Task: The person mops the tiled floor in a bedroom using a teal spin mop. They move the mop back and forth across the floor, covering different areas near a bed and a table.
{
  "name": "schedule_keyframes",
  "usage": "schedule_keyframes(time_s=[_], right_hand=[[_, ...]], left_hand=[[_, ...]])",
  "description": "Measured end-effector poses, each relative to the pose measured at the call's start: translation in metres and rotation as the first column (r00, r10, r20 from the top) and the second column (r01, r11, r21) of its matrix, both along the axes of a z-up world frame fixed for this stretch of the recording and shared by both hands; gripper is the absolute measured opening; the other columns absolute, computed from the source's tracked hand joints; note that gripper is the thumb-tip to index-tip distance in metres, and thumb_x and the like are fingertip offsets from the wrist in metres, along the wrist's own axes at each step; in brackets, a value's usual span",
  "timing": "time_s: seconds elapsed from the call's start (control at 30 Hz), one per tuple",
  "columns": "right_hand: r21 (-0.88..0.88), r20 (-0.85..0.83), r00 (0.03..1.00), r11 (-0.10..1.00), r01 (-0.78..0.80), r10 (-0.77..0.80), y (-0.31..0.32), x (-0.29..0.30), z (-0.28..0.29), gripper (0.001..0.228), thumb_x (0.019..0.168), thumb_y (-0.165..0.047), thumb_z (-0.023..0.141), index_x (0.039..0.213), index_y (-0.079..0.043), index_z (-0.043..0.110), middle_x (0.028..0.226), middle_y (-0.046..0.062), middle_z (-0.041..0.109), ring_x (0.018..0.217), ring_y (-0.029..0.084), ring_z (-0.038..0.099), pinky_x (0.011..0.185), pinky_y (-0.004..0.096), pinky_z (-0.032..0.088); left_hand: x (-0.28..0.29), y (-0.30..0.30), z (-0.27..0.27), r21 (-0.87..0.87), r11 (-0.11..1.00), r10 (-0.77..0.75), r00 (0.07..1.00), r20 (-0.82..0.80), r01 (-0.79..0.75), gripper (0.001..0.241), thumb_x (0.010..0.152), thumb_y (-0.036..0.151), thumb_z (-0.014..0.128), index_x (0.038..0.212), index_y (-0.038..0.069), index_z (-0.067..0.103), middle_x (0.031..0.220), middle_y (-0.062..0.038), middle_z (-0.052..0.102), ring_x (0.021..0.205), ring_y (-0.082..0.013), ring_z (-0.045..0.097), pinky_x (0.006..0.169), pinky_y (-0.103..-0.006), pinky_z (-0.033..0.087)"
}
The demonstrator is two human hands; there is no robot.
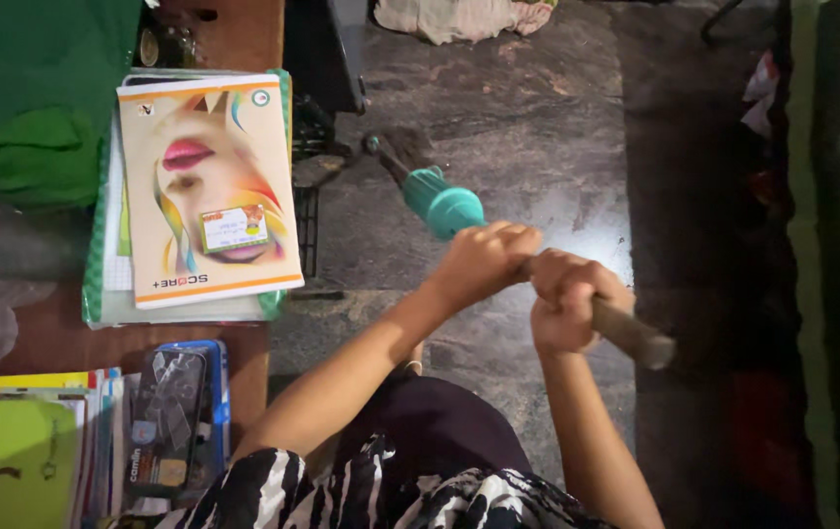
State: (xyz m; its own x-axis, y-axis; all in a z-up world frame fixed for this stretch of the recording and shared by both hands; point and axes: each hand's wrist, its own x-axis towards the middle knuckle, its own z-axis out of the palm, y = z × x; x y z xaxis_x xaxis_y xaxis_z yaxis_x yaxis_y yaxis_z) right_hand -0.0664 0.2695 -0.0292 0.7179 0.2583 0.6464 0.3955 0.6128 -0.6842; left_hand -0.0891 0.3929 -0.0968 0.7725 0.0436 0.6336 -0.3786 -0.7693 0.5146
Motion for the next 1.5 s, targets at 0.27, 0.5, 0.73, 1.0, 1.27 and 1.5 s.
schedule_keyframes(time_s=[0.27,0.5,0.73,1.0,1.27,1.5], right_hand=[[-0.301,-0.047,0.999,0.954,0.007,-0.023,-0.018,-0.015,-0.043,0.043,0.105,-0.016,0.053,0.066,-0.003,0.038,0.063,0.007,0.047,0.058,0.016,0.042,0.058,0.033,0.038],[-0.506,-0.025,0.999,0.862,-0.036,0.028,-0.108,-0.070,-0.014,0.041,0.104,-0.017,0.054,0.068,0.000,0.044,0.066,0.005,0.049,0.062,0.014,0.046,0.063,0.031,0.044],[-0.516,0.015,1.000,0.857,0.002,0.006,-0.224,-0.144,0.064,0.038,0.100,-0.012,0.054,0.066,0.001,0.047,0.062,0.005,0.051,0.054,0.013,0.045,0.053,0.029,0.037],[-0.595,0.034,0.997,0.803,-0.038,0.072,-0.304,-0.228,0.131,0.035,0.098,-0.008,0.055,0.065,0.000,0.047,0.062,0.006,0.052,0.056,0.017,0.050,0.058,0.034,0.042],[-0.251,0.193,0.977,0.967,-0.033,0.084,-0.284,-0.251,0.075,0.040,0.101,-0.022,0.060,0.067,-0.004,0.048,0.059,0.006,0.052,0.051,0.017,0.050,0.053,0.034,0.041],[-0.198,0.308,0.946,0.980,-0.036,0.097,-0.251,-0.211,0.030,0.046,0.105,-0.026,0.059,0.067,-0.004,0.047,0.057,0.004,0.049,0.048,0.018,0.048,0.050,0.036,0.039]], left_hand=[[-0.020,-0.002,-0.036,0.020,0.999,0.041,0.995,-0.093,-0.039,0.028,0.079,0.017,0.078,0.093,0.009,0.055,0.091,-0.007,0.068,0.093,-0.0277,0.070,0.070,-0.0392,0.057],[-0.079,-0.087,-0.026,-0.024,0.998,0.060,0.997,-0.041,-0.061,0.031,0.074,0.011,0.075,0.098,0.007,0.057,0.099,-0.010,0.067,0.102,-0.0317,0.068,0.080,-0.0417,0.058],[-0.138,-0.211,0.013,-0.112,0.993,-0.037,0.999,-0.026,0.034,0.024,0.080,0.020,0.079,0.085,0.010,0.057,0.082,-0.005,0.065,0.079,-0.0262,0.070,0.064,-0.0405,0.054],[-0.215,-0.295,0.053,-0.131,0.959,-0.239,0.965,0.106,0.252,0.022,0.086,0.022,0.078,0.085,0.013,0.058,0.076,-0.001,0.061,0.069,-0.0204,0.064,0.056,-0.0367,0.049],[-0.240,-0.284,0.033,-0.155,0.957,-0.218,0.961,0.171,0.244,0.019,0.089,0.017,0.074,0.088,0.011,0.056,0.083,-0.003,0.065,0.075,-0.0227,0.068,0.059,-0.0353,0.051],[-0.205,-0.252,-0.006,-0.069,0.985,-0.154,0.985,0.082,0.160,0.023,0.087,0.020,0.076,0.083,0.011,0.055,0.076,-0.002,0.061,0.071,-0.0223,0.065,0.056,-0.0378,0.046]])
